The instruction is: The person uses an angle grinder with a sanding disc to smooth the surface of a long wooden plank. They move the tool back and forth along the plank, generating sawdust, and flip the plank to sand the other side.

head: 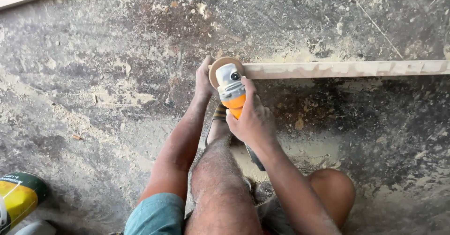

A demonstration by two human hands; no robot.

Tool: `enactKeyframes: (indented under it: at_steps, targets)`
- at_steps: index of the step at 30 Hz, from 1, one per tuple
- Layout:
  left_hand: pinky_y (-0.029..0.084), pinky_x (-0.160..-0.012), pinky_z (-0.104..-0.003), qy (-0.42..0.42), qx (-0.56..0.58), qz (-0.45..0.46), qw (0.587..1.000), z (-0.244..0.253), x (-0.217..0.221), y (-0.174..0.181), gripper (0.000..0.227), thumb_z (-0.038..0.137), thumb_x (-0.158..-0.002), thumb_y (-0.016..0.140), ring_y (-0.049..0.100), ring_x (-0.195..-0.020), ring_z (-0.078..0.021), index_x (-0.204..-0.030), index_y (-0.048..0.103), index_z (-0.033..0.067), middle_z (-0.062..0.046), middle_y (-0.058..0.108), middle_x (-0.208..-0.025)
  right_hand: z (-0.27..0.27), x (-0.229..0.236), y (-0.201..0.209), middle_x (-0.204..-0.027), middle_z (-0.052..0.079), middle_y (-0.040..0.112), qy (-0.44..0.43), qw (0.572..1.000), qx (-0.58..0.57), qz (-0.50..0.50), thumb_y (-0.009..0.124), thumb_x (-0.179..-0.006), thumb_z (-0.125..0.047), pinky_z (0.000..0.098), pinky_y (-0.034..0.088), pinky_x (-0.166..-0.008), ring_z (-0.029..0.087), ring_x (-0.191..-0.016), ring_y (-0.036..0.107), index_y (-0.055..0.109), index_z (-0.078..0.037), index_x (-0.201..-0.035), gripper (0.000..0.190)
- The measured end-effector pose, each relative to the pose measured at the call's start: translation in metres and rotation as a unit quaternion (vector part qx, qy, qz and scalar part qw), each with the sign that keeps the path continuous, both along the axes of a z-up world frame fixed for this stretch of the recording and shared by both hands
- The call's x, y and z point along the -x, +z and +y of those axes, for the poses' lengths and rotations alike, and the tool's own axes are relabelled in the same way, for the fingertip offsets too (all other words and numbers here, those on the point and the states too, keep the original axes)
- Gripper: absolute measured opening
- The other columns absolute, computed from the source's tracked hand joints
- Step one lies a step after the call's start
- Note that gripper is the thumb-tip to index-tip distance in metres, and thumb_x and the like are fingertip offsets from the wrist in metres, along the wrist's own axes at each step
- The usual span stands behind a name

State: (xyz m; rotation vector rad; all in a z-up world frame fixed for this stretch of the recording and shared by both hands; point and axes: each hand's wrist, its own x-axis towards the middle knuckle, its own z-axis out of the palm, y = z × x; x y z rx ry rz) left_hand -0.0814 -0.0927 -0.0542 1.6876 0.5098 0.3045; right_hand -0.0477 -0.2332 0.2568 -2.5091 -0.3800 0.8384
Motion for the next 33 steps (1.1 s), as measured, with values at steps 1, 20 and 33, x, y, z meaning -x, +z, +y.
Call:
enactKeyframes:
  at_steps: [1,20,33]
  targets:
    - [0.053,-0.078,-0.038,0.002,0.002,0.001,1.0,0.0,-0.003,0.019,0.026,0.021,-0.08,0.08,0.071,-0.089,-0.0364,-0.096,0.061,0.0117,-0.016,0.071,-0.091,-0.005,-0.002,0.001,-0.112,0.029,0.064,0.002,1.0,0.002,0.001,0.071,-0.08,-0.017,0.0569,0.056,-0.078,0.052,-0.094,0.069,0.026,-0.017,-0.151,0.084]
    - [0.054,-0.075,-0.041,-0.001,-0.018,-0.006,1.0,0.001,-0.004,0.043,0.032,0.015,-0.072,0.086,0.07,-0.083,-0.0351,-0.095,0.065,0.0134,-0.013,0.071,-0.087,-0.01,-0.015,-0.003,-0.107,0.028,0.064,-0.013,1.0,0.016,-0.007,0.069,-0.08,-0.016,0.0583,0.055,-0.078,0.052,-0.087,0.07,0.027,-0.018,-0.149,0.081]
    - [0.055,-0.082,-0.045,0.004,-0.023,-0.016,1.0,0.003,-0.014,0.057,0.022,0.012,-0.079,0.084,0.073,-0.094,-0.0393,-0.098,0.072,0.0126,-0.014,0.076,-0.093,-0.029,-0.033,0.013,-0.103,0.029,0.067,-0.103,0.994,0.024,0.001,0.074,-0.08,-0.017,0.0603,0.056,-0.078,0.052,-0.087,0.071,0.021,-0.019,-0.152,0.089]
